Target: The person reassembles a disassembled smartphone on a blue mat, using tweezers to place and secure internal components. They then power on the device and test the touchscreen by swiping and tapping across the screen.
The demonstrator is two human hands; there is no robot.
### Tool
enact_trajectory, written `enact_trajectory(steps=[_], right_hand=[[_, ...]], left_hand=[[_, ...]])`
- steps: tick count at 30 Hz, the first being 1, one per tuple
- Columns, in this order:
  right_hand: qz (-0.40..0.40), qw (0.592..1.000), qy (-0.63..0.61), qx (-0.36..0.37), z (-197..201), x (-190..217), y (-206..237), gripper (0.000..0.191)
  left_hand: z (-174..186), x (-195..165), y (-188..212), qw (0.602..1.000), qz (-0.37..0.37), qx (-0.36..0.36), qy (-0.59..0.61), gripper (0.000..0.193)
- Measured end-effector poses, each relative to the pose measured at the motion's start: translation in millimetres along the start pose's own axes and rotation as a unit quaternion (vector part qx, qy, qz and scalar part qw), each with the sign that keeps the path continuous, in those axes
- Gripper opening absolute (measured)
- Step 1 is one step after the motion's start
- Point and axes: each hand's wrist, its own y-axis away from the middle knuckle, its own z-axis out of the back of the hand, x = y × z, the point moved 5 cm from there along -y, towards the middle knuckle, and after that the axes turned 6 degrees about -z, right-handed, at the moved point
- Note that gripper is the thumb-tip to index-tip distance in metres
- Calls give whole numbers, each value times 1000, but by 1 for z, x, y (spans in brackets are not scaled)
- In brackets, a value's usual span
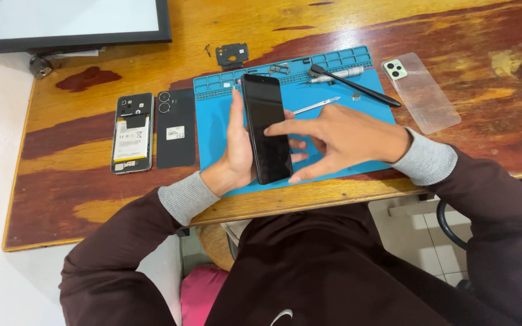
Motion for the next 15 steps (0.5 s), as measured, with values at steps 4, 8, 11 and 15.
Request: enact_trajectory(steps=[4, 8, 11, 15], right_hand=[[16, 999, 30, -18, 0, 4, 1, 84], [6, 999, 49, -10, 0, 6, 1, 84], [15, 999, 31, -15, -1, 8, 0, 85], [21, 999, 25, -8, -2, 9, 1, 85]], left_hand=[[0, 0, -1, 1000, -3, 5, -20, 104], [2, 1, 0, 1000, -2, 4, -27, 107], [2, 1, 0, 1000, -4, 4, -24, 107], [1, 1, 1, 999, 0, 11, -31, 107]])
